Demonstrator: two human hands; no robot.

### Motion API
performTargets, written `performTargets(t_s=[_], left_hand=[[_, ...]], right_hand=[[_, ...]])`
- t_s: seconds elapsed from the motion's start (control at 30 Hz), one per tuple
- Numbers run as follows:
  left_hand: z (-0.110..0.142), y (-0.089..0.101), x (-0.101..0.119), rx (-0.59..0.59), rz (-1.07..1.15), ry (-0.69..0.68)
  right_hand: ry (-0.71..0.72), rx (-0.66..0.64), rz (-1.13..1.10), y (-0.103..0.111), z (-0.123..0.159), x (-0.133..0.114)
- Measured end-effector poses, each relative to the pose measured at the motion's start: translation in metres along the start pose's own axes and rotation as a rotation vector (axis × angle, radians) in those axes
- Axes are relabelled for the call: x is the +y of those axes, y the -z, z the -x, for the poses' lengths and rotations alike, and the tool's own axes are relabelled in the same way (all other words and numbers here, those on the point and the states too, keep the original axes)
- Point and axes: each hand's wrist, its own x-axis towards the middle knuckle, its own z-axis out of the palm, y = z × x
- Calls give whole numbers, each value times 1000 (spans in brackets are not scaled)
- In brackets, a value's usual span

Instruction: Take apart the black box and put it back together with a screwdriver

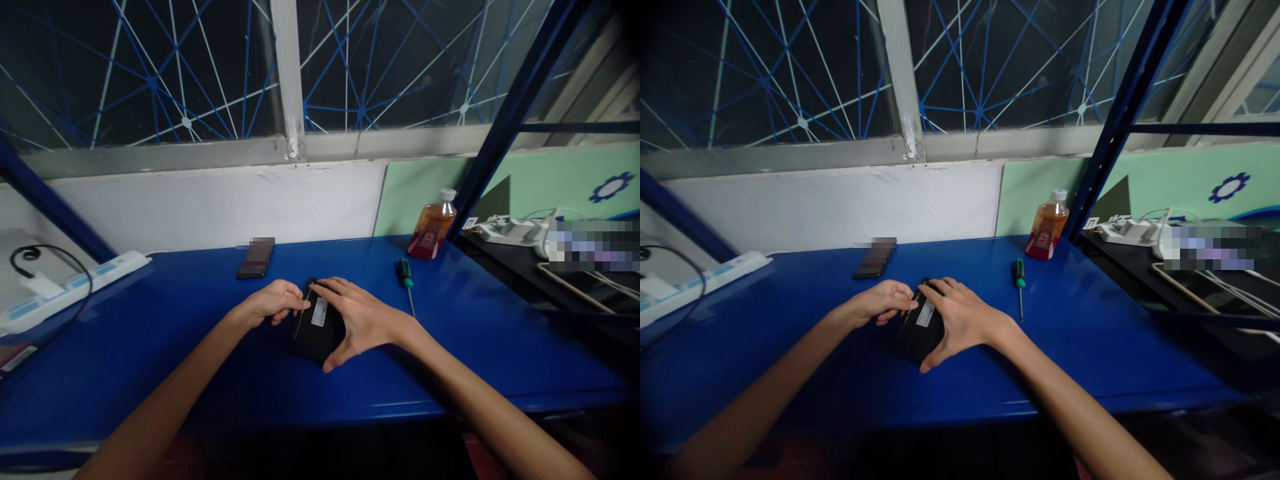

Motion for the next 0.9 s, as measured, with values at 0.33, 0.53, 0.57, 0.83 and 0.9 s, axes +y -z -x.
performTargets(t_s=[0.33,0.53,0.57,0.83,0.9], left_hand=[[5,6,0,-70,-62,-45],[2,8,-3,-67,13,3],[1,8,-3,-67,21,7],[2,9,-3,-62,38,14],[2,8,-3,-54,37,15]], right_hand=[[-43,-2,-6,1,4,3],[-76,7,40,1,4,4],[-79,7,42,1,4,4],[-74,4,3,2,4,6],[-62,4,-14,2,4,7]])
